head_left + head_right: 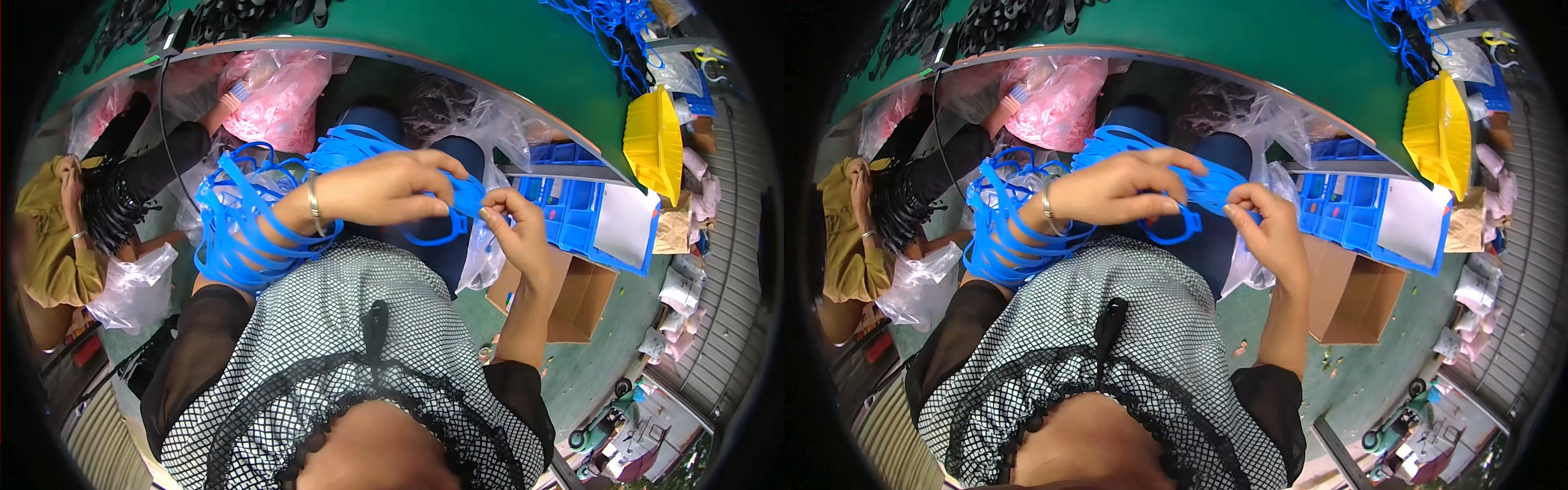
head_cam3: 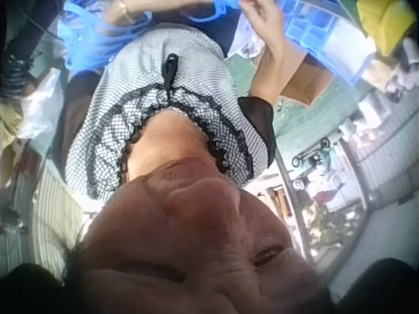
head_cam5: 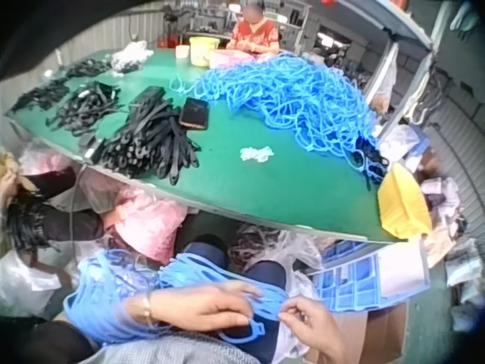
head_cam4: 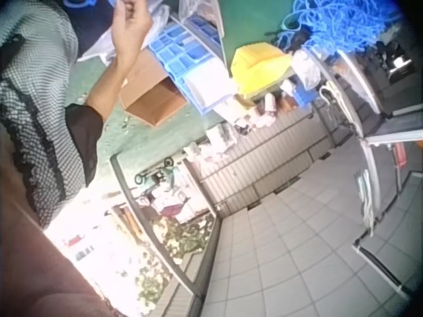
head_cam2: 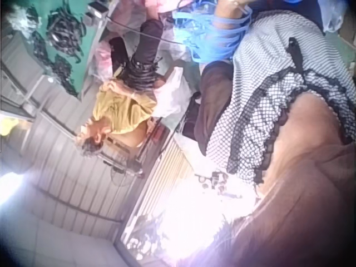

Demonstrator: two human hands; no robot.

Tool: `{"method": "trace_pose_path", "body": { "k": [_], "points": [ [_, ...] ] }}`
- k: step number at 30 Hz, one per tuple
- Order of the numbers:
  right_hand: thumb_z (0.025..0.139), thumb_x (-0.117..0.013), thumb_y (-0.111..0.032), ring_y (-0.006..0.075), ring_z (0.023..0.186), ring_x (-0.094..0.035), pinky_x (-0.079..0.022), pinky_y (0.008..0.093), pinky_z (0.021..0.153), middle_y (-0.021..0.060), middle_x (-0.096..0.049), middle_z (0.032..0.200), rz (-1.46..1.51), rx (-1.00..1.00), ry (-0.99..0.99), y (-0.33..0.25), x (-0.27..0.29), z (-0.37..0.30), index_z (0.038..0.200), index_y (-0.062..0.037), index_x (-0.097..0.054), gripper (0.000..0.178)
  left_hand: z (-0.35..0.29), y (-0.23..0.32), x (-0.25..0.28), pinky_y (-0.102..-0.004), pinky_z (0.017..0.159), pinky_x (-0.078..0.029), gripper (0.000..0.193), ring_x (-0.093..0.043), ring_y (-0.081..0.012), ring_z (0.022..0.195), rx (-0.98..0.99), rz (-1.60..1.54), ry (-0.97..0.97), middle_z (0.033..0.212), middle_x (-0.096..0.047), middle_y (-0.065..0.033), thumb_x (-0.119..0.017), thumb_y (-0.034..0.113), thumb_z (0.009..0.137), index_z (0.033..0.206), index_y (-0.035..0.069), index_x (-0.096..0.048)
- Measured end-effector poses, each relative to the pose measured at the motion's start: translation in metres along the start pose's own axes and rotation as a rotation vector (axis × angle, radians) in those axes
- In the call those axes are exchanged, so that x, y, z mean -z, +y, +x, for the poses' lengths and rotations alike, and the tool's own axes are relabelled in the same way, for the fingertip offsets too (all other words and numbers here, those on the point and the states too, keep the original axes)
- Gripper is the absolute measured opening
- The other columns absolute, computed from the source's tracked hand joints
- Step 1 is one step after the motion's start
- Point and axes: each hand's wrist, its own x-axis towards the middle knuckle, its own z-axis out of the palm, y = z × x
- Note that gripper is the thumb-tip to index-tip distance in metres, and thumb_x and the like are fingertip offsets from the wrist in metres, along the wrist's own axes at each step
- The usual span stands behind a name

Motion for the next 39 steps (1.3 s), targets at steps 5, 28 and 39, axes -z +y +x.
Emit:
{"method": "trace_pose_path", "body": {
  "k": [5,28,39],
  "points": [
    [0.077,-0.063,-0.002,0.0092,0.066,-0.053,-0.043,0.0231,0.062,0.0040,-0.058,0.074,0.163,0.051,-0.082,-0.036,0.007,0.002,0.091,0.0015,-0.060,0.014,0.012,0.000,-0.015,-0.0361,0.073,-0.046,0.017,-0.059,-0.0291,0.083,0.138,-0.077,-0.154,0.095,-0.060,-0.0151,-0.059,0.015,0.086,0.089,-0.002,-0.059],
    [0.083,-0.054,-0.016,0.0156,0.073,-0.049,-0.038,0.0272,0.069,0.0069,-0.052,0.078,0.724,-0.026,-0.121,-0.033,-0.024,0.022,0.079,0.0000,-0.057,0.016,-0.008,0.028,0.011,-0.0190,0.061,-0.037,0.015,-0.047,-0.0031,0.070,0.302,-0.644,0.242,0.078,-0.056,0.0016,-0.053,0.010,0.089,0.095,-0.002,-0.061],
    [0.082,-0.054,-0.015,0.0133,0.071,-0.048,-0.038,0.0269,0.067,0.0048,-0.053,0.076,0.910,-0.065,-0.349,-0.028,-0.028,0.036,0.076,0.0005,-0.055,0.017,-0.013,0.023,0.016,-0.0193,0.069,-0.040,0.017,-0.049,-0.0031,0.078,0.342,-0.732,0.191,0.082,-0.058,0.0028,-0.052,0.012,0.089,0.094,-0.002,-0.061]
  ]
}}
